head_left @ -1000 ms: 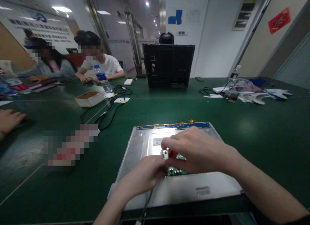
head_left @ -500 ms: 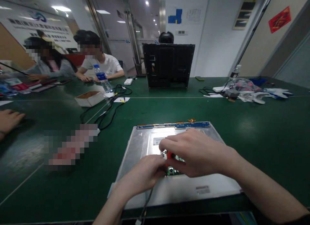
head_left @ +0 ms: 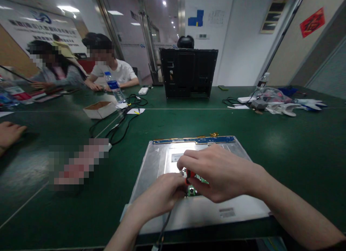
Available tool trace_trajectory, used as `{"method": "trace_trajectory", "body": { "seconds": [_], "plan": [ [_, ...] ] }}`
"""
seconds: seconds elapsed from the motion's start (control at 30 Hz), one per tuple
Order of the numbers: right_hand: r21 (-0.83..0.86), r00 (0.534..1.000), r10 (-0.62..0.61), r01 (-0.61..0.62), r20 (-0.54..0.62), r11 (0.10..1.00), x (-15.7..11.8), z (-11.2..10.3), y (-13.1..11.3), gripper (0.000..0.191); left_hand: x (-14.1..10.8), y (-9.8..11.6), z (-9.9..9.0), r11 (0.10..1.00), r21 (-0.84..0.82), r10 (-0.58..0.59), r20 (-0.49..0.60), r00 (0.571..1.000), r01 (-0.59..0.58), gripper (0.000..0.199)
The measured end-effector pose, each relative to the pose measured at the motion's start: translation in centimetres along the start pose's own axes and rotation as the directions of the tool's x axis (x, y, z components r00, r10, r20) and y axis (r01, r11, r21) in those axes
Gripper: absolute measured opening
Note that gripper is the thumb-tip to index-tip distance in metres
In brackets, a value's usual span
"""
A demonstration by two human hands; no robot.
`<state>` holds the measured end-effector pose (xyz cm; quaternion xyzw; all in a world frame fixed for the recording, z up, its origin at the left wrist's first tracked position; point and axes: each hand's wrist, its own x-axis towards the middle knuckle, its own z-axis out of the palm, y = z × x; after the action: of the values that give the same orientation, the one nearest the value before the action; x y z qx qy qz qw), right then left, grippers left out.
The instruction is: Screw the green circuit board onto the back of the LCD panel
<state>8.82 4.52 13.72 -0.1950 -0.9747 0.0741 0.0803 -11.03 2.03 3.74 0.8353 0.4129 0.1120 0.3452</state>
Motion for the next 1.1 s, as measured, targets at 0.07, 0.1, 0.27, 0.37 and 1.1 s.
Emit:
{"method": "trace_trajectory", "body": {
  "seconds": [0.07, 0.1, 0.27, 0.37, 1.1],
  "plan": [
    [-0.017, 1.0, 0.008, -0.008, -0.007, 1.0, 0.12, 0.16, 0.03, 0.012, 0.0, -0.08, 0.02, 1.0, 0.003, -0.006, -0.004, 1.0, 0.006, 0.021],
    [-0.027, 1.0, 0.013, -0.013, -0.013, 1.0, 0.17, 0.23, 0.05, 0.012, -0.01, -0.12, 0.03, 1.0, 0.0, -0.004, -0.008, 1.0, 0.004, 0.022],
    [-0.05, 1.0, 0.02, -0.021, -0.01, 0.999, 0.18, 0.34, 0.03, 0.014, -0.04, -0.18, 0.07, 1.0, -0.002, 0.005, -0.009, 1.0, -0.005, 0.02],
    [-0.024, 1.0, 0.028, -0.028, 0.003, 0.999, 0.05, 0.13, -0.13, 0.021, -0.05, -0.13, 0.07, 0.999, 0.013, -0.033, -0.006, 0.999, 0.033, 0.019],
    [-0.028, 1.0, 0.021, -0.022, -0.018, 0.999, -0.03, 0.12, -0.12, 0.012, -0.03, 0.06, -0.07, 1.0, 0.011, 0.0, -0.002, 1.0, 0.001, 0.02]
  ]
}}
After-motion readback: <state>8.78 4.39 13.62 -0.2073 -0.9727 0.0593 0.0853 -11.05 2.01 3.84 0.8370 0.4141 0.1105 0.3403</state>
